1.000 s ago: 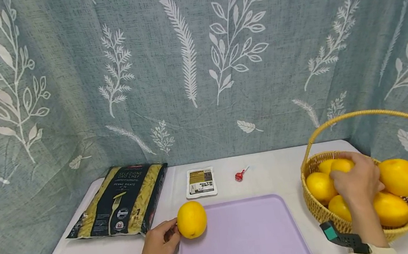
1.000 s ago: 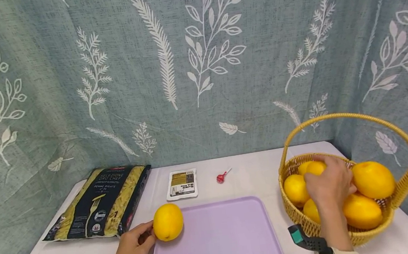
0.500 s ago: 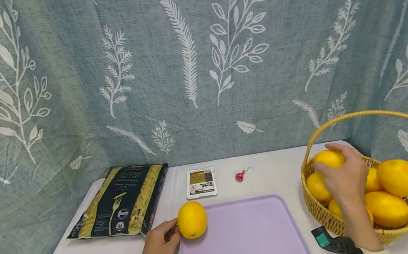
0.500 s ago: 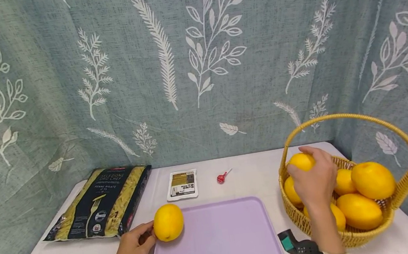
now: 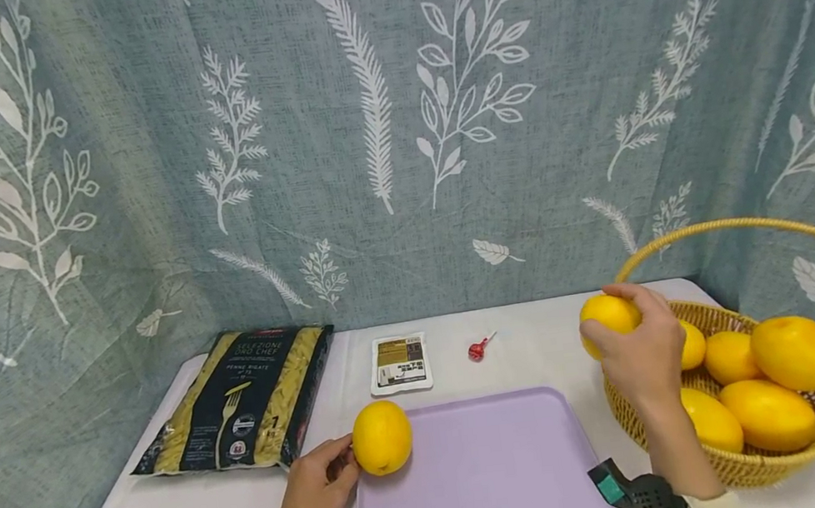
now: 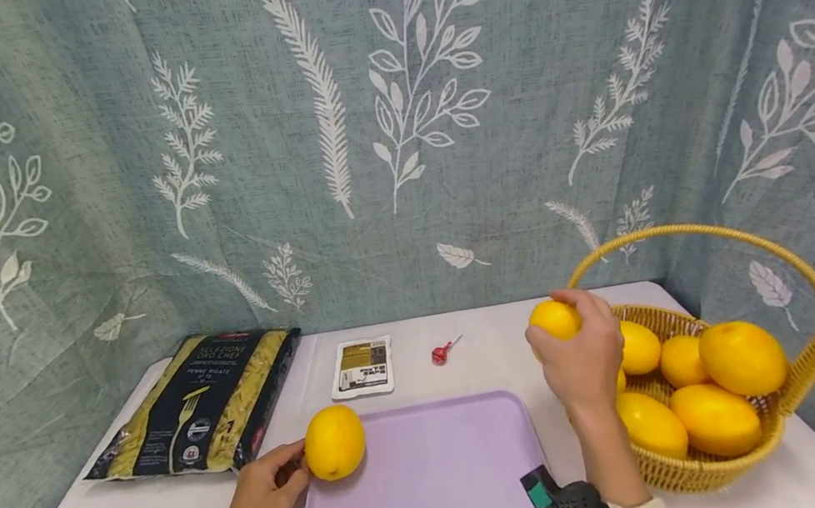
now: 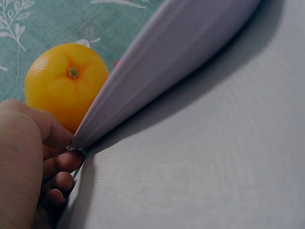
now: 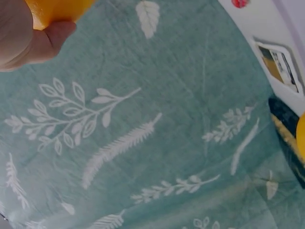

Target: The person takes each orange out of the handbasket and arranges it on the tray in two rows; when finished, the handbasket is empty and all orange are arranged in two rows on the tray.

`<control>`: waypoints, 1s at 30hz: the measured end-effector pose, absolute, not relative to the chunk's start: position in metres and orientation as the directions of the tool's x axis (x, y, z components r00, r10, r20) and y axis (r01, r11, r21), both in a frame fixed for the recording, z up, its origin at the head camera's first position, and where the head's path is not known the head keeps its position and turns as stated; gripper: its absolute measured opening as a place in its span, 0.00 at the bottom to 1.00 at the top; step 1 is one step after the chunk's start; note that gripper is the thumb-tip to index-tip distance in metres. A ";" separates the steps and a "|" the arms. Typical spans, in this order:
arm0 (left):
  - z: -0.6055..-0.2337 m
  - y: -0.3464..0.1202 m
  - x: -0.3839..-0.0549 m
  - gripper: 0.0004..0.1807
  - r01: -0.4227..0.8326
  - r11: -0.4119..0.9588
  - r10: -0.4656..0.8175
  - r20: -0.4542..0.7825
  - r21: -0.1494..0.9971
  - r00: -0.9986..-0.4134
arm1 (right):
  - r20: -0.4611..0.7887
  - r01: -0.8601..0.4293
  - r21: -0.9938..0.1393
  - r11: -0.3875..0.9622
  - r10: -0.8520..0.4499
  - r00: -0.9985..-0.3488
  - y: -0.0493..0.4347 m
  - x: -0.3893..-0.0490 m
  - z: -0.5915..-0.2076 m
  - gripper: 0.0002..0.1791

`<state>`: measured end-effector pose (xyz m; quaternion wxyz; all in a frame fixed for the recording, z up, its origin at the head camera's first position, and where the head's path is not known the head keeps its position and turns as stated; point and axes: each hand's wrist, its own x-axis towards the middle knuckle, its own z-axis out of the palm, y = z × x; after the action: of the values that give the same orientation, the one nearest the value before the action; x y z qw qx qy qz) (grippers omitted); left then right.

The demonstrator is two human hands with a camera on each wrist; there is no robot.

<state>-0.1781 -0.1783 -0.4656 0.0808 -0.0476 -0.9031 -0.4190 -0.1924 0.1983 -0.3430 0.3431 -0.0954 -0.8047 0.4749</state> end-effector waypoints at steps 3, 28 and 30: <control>-0.465 -0.179 -0.179 0.20 0.157 0.647 0.017 0.192 0.746 -0.981 | 0.460 -0.202 -0.830 0.520 0.433 -0.775 0.189 -0.196 -0.343 0.24; -0.468 -0.179 -0.179 0.19 0.173 0.630 0.018 0.209 0.757 -0.978 | 0.474 -0.421 -0.790 0.446 0.009 -0.881 0.124 -0.218 -0.388 0.24; -0.467 -0.178 -0.179 0.19 0.169 0.629 0.018 0.204 0.759 -0.979 | 0.459 -0.416 -0.796 0.439 -0.009 -0.888 0.119 -0.219 -0.392 0.23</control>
<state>-0.1788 -0.1782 -0.4669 0.0888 -0.0521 -0.8980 -0.4278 -0.2190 0.1190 -0.3921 0.1980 0.1287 -0.8248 0.5137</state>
